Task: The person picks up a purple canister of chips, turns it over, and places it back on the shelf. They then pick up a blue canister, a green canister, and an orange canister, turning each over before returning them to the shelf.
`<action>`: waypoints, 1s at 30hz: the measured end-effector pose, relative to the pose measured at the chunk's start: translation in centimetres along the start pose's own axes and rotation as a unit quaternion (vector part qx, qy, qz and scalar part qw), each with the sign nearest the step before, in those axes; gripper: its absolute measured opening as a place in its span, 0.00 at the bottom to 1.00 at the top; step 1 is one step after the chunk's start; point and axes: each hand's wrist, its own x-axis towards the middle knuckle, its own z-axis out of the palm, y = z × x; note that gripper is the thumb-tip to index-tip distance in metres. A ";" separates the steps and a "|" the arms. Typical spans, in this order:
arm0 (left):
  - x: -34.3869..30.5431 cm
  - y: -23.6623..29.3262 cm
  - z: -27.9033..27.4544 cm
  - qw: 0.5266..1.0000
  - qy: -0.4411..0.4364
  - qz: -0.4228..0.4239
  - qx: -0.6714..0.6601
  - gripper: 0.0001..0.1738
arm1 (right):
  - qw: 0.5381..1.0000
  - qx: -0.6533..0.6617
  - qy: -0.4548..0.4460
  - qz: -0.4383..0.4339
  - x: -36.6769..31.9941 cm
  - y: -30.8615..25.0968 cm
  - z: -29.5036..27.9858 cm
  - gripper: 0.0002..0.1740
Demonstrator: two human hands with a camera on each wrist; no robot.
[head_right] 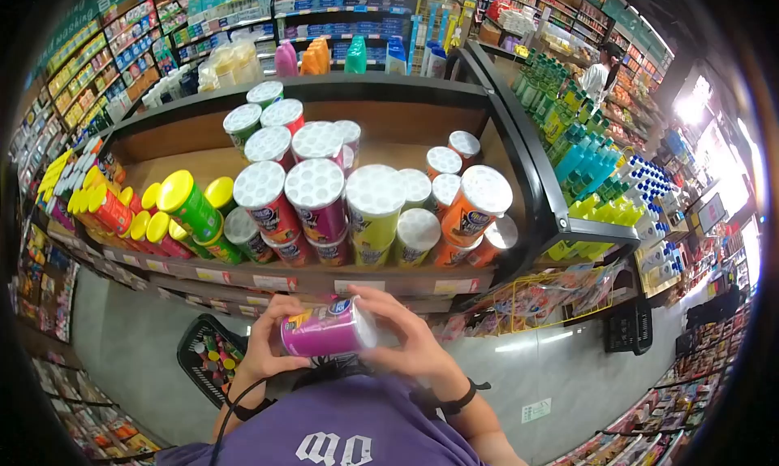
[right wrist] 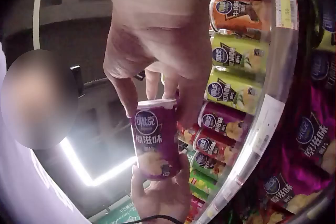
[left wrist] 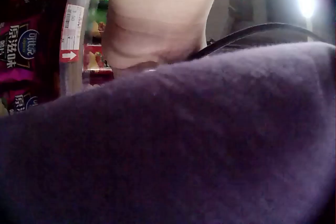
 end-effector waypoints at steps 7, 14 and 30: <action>1.6 1.0 0.4 1.000 -0.025 -0.005 -0.010 0.48 | 0.999 -0.041 0.006 0.013 -0.2 -3.5 -1.5 0.43; 2.9 2.7 -0.3 0.997 0.009 0.059 0.052 0.48 | 0.986 -0.103 0.049 -0.121 0.8 -8.0 -2.5 0.40; 13.0 19.7 -1.1 0.849 -0.049 0.173 0.497 0.23 | 0.894 -0.091 0.356 -0.257 3.0 -13.9 -4.5 0.52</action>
